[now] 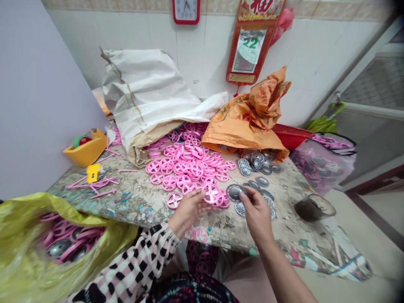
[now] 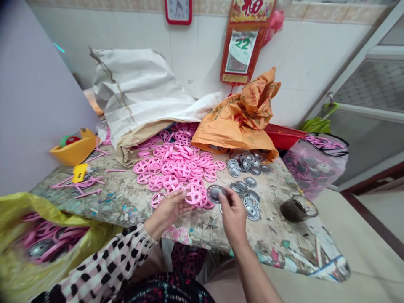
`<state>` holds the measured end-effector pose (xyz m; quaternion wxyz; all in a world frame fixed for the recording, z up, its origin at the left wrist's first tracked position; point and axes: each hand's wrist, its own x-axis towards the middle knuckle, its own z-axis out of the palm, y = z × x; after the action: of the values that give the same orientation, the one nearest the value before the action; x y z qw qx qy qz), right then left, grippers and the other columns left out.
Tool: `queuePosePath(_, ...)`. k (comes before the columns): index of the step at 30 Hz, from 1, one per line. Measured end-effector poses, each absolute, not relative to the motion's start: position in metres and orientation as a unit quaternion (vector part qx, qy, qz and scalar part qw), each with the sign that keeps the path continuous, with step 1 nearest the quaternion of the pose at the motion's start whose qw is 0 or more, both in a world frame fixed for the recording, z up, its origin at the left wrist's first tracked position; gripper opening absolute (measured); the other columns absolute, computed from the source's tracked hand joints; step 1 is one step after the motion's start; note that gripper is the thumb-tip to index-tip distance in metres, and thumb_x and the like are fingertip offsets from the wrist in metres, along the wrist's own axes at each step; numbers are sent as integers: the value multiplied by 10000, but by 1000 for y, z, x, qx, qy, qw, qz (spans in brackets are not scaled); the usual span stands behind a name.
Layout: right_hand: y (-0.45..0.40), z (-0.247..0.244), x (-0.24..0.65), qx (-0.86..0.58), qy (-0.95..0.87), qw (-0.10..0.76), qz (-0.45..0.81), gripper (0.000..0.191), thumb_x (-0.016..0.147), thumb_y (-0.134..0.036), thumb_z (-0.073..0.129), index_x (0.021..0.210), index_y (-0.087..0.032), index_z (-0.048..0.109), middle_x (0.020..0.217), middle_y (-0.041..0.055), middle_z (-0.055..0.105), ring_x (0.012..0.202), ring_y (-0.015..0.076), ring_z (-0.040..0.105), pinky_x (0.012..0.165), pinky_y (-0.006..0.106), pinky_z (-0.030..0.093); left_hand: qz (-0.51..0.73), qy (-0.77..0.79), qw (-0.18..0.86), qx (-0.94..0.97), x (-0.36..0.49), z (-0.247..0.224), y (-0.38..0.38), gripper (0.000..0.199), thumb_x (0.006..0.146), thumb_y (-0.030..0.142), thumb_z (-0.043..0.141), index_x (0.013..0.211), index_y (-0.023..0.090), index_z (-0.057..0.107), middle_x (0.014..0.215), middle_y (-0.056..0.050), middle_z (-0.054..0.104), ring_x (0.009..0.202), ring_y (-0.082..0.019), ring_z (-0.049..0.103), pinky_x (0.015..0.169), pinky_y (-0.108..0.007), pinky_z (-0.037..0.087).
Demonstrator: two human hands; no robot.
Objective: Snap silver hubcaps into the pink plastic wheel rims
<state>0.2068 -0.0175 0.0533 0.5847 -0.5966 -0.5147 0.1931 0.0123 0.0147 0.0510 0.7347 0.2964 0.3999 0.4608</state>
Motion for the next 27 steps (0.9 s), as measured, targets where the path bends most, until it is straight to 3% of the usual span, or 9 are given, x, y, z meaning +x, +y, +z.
queuePosePath(3, -33, 63, 179, -565, -560, 568, 213, 285, 880, -385, 551, 1063, -180, 623, 969, 64, 627, 884, 190, 577, 796, 325, 459, 445, 350, 786, 249, 22, 60, -4, 391, 627, 337, 812, 901, 153, 601, 787, -43, 670, 685, -171, 655, 667, -302, 543)
queuePosePath(6, -47, 61, 162, -565, -635, 514, 116, 244, 898, -345, 525, 1026, -189, 663, 931, 71, 567, 894, 197, 547, 813, 344, 453, 441, 341, 785, 269, 25, 64, -17, 431, 604, 328, 831, 925, 146, 607, 814, -34, 672, 656, -146, 641, 623, -272, 538)
queuePosePath(9, -57, 57, 161, -569, -651, 497, 75, 289, 899, -337, 518, 1128, -192, 620, 1025, 96, 522, 950, 209, 525, 829, 355, 460, 430, 356, 776, 293, 23, 64, -24, 430, 579, 327, 842, 883, 140, 602, 803, -22, 662, 631, -132, 623, 586, -256, 526)
queuePosePath(12, -61, 58, 168, -562, -665, 470, 143, 345, 909, -339, 501, 1219, -197, 550, 1018, 85, 548, 880, 186, 546, 760, 311, 473, 418, 362, 774, 310, 21, 64, -26, 419, 590, 346, 830, 868, 146, 589, 793, -15, 654, 625, -131, 617, 584, -263, 522)
queuePosePath(16, -58, 61, 173, -544, -679, 441, 221, 252, 886, -313, 518, 1089, -190, 602, 932, 52, 607, 858, 178, 569, 759, 287, 450, 410, 364, 765, 337, 24, 63, -28, 409, 597, 364, 815, 856, 144, 586, 793, -13, 644, 624, -128, 608, 576, -254, 511)
queuePosePath(21, -61, 50, 169, -573, -611, 479, 263, 197, 845, -299, 527, 991, -195, 608, 919, 37, 636, 842, 183, 573, 751, 289, 438, 399, 382, 750, 364, 28, 56, -28, 410, 594, 393, 787, 850, 146, 584, 756, 0, 623, 609, -129, 594, 540, -242, 487)
queuePosePath(27, -80, 17, 165, -559, -534, 465, 432, 290, 799, -398, 582, 1006, -195, 583, 755, 2, 583, 664, 155, 539, 608, 254, 441, 257, 438, 695, 510, 10, 49, -22, 347, 575, 383, 761, 743, 134, 587, 585, 28, 559, 484, -96, 509, 447, -205, 402)
